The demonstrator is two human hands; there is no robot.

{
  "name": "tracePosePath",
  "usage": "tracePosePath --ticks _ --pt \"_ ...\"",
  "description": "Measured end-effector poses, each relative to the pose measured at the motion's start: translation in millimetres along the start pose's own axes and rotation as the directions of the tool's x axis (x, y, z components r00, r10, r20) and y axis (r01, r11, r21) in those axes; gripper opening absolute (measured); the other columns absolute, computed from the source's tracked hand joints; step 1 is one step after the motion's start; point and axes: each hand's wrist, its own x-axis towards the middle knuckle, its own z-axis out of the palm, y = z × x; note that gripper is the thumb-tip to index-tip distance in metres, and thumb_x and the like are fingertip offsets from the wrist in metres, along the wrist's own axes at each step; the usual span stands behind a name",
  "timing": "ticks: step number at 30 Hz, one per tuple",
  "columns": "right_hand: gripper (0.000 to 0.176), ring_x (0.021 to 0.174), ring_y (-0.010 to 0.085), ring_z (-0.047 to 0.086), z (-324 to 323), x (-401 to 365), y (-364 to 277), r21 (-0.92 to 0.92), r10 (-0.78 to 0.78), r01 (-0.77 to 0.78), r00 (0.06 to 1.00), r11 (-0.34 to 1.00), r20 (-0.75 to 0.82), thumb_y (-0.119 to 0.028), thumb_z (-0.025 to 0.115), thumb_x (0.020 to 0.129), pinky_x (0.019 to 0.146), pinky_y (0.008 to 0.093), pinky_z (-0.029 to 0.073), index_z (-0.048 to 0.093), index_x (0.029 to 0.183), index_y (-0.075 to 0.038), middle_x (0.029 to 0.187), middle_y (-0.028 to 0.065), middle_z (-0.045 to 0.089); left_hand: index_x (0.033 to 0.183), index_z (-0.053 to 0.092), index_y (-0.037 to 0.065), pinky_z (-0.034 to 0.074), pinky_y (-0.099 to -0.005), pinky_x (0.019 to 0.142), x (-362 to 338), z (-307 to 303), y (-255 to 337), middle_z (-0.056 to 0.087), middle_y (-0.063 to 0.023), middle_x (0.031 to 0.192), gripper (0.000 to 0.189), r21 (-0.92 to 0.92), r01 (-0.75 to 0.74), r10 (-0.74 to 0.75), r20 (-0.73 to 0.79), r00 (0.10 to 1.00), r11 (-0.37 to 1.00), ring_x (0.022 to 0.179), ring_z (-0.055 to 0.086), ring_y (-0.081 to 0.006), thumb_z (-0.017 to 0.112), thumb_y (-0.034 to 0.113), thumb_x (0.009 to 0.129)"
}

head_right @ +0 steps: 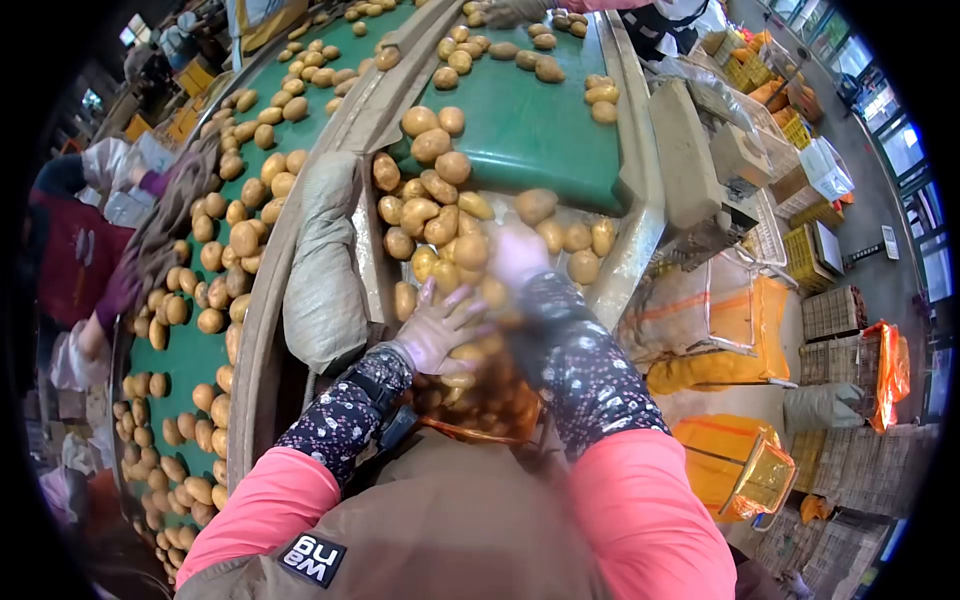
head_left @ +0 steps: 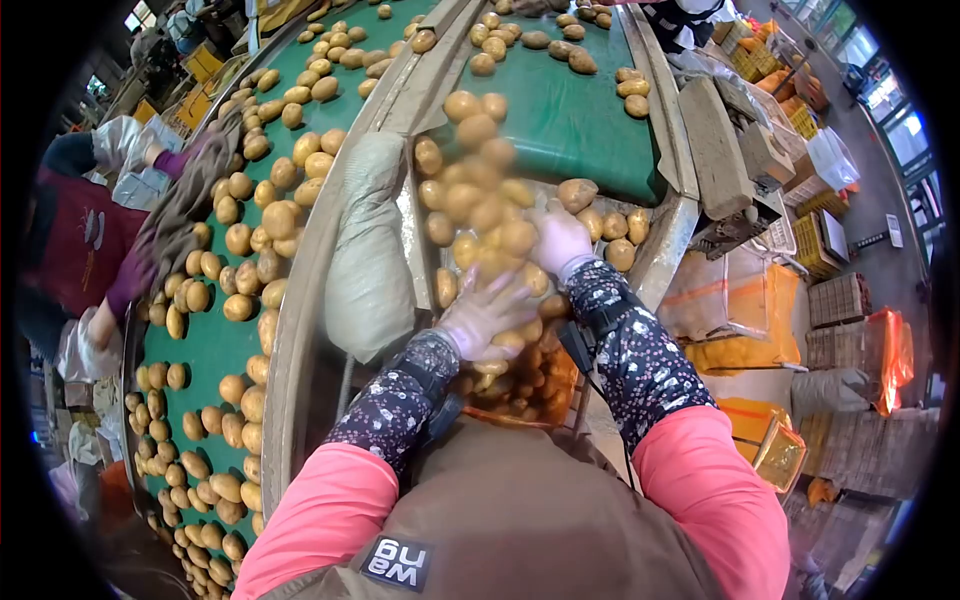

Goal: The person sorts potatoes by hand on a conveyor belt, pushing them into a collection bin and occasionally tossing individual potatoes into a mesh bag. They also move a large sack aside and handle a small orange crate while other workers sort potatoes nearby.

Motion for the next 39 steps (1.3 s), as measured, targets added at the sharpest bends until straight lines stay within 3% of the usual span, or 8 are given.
tracePosePath --ticks 9,16,21,24,28,32,35,39 --pt "0.04 0.098 0.025 0.06 -1 -24 2 0.702 0.051 0.094 0.982 0.706 -0.183 -0.017 0.078 0.081 0.091 0.0364 0.049 0.061 0.117 -0.01 0.106 0.0094 0.061 0.135 0.057 0.027 0.019 -0.0761 0.107 7 23 -2 0.042 -0.0091 0.15 0.07 -0.394 0.028 -0.058 -0.064 0.996 0.919 0.143 0.033 -0.0349 0.063 0.066 0.077" --pt "0.038 0.108 0.0183 0.059 -41 -41 -10 0.89 0.223 -0.287 0.95 0.354 0.217 -0.025 0.068 0.091 0.095 0.0316 0.048 0.061 0.122 -0.003 0.116 0.0074 0.064 0.137 0.056 0.027 0.014 -0.0741 0.11 23 -5 4 0.039 -0.0084 0.153 0.07 -0.026 0.027 -0.026 0.053 0.998 0.999 0.144 0.032 -0.0325 0.061 0.066 0.079" --pt "0.032 0.085 0.0131 0.063 -63 -62 2 0.915 0.222 -0.154 0.972 0.373 0.074 -0.019 0.068 0.091 0.073 0.0269 0.052 0.065 0.118 -0.002 0.103 0.0028 0.067 0.143 0.049 0.029 0.012 -0.0737 0.111 26 -8 10 0.033 -0.0067 0.157 0.073 -0.005 0.044 -0.044 0.092 0.995 0.999 0.146 0.028 -0.0316 0.062 0.063 0.08" --pt "0.028 0.07 0.0085 0.058 -78 -79 19 0.99 0.241 -0.132 0.964 0.045 0.117 -0.013 0.069 0.089 0.06 0.0228 0.048 0.067 0.114 -0.001 0.09 0.0002 0.068 0.141 0.051 0.031 0.014 -0.0731 0.11 27 -3 9 0.043 -0.0085 0.15 0.073 0.047 0.002 -0.002 0.005 1.0 0.999 0.141 0.038 -0.0325 0.058 0.07 0.079" --pt "0.029 0.065 0.0078 0.055 -114 -89 18 0.988 0.531 -0.104 0.847 0.115 0.027 -0.009 0.07 0.086 0.059 0.0217 0.046 0.068 0.114 -0.002 0.087 0.0001 0.067 0.141 0.051 0.031 0.014 -0.0734 0.11 30 -5 13 0.042 -0.0085 0.151 0.074 0.056 0.01 -0.012 0.041 0.999 0.998 0.141 0.037 -0.0323 0.059 0.069 0.079" --pt "0.04 0.065 0.0085 0.055 -124 -92 11 0.955 0.464 -0.232 0.877 0.186 0.122 -0.01 0.072 0.085 0.058 0.0206 0.046 0.063 0.123 -0.004 0.102 0.0021 0.065 0.142 0.05 0.032 0.014 -0.0738 0.11 27 -3 14 0.041 -0.0087 0.152 0.075 0.061 0.019 -0.022 0.051 0.998 0.998 0.142 0.036 -0.0322 0.059 0.069 0.078" --pt "0.045 0.086 0.0079 0.059 -52 -98 37 0.797 0.164 -0.058 0.985 0.601 -0.052 -0.011 0.07 0.087 0.062 0.0225 0.05 0.056 0.129 -0.005 0.107 0.0013 0.063 0.143 0.049 0.032 0.014 -0.0741 0.109 24 -1 15 0.041 -0.0089 0.152 0.075 0.069 0.019 -0.023 0.057 0.998 0.997 0.141 0.036 -0.0324 0.058 0.07 0.078" --pt "0.046 0.105 0.0203 0.061 -40 -101 24 0.921 0.19 -0.385 0.91 0.061 0.368 -0.012 0.072 0.086 0.092 0.0335 0.049 0.055 0.128 -0.001 0.111 0.0112 0.063 0.144 0.048 0.03 0.012 -0.0735 0.111 26 -1 15 0.037 -0.0083 0.155 0.075 0.062 0.019 -0.025 0.097 0.995 0.998 0.145 0.03 -0.0319 0.058 0.069 0.081"
